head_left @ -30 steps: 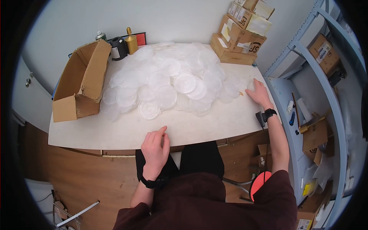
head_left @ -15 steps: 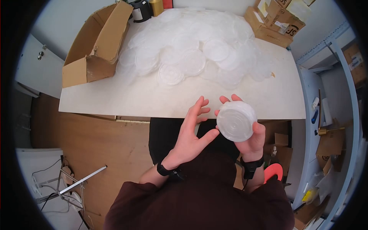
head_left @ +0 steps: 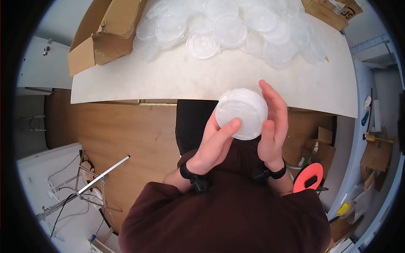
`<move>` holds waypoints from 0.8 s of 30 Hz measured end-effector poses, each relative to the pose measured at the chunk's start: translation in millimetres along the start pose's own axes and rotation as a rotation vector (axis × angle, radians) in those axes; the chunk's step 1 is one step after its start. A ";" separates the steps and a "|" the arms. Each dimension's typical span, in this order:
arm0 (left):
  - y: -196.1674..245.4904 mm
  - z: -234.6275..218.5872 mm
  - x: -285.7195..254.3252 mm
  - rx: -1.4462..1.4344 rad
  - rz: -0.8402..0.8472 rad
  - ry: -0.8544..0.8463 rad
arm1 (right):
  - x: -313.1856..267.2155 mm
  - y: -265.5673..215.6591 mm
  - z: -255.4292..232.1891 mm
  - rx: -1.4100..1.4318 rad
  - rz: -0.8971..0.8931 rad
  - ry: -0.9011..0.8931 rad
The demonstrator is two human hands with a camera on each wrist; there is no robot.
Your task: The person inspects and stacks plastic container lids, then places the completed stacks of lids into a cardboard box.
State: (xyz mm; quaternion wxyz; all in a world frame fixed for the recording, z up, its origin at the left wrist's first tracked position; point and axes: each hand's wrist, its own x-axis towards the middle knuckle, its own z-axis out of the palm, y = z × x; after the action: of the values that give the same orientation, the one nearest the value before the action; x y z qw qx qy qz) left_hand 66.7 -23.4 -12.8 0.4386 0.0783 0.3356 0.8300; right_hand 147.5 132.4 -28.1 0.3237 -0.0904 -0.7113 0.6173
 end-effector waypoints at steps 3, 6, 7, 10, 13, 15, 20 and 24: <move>0.7 3.0 4.6 0.059 0.081 0.123 | -0.5 -12.7 0.0 -0.055 -0.152 0.236; 4.3 2.8 3.4 0.038 0.069 0.097 | -0.2 -28.1 -9.6 -0.544 -0.285 -0.074; 5.4 4.0 2.7 0.013 0.068 0.070 | -0.1 -32.0 -4.6 -0.545 -0.279 -0.070; 10.9 5.9 0.0 -0.118 0.120 -0.038 | 1.5 -32.4 -1.7 -0.443 -0.213 -0.053; 9.9 -0.7 -6.1 0.172 0.125 0.005 | 1.1 -30.0 -7.0 -0.373 -0.177 -0.077; 11.7 -0.6 -4.6 0.165 0.105 0.009 | -0.1 -32.9 -8.9 -0.361 -0.164 -0.096; 12.5 9.6 -2.8 0.090 0.108 -0.019 | -0.8 -34.0 -9.7 -0.234 -0.094 -0.164; 12.4 5.3 -3.3 0.133 0.123 -0.066 | -0.4 -40.7 -10.9 -0.274 -0.099 -0.158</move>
State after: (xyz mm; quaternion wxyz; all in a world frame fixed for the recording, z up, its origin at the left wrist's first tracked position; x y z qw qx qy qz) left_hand 62.5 -28.1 -0.5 0.3916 0.1548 0.3701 0.8281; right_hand 165.1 132.1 10.2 0.2812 -0.0499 -0.8158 0.5030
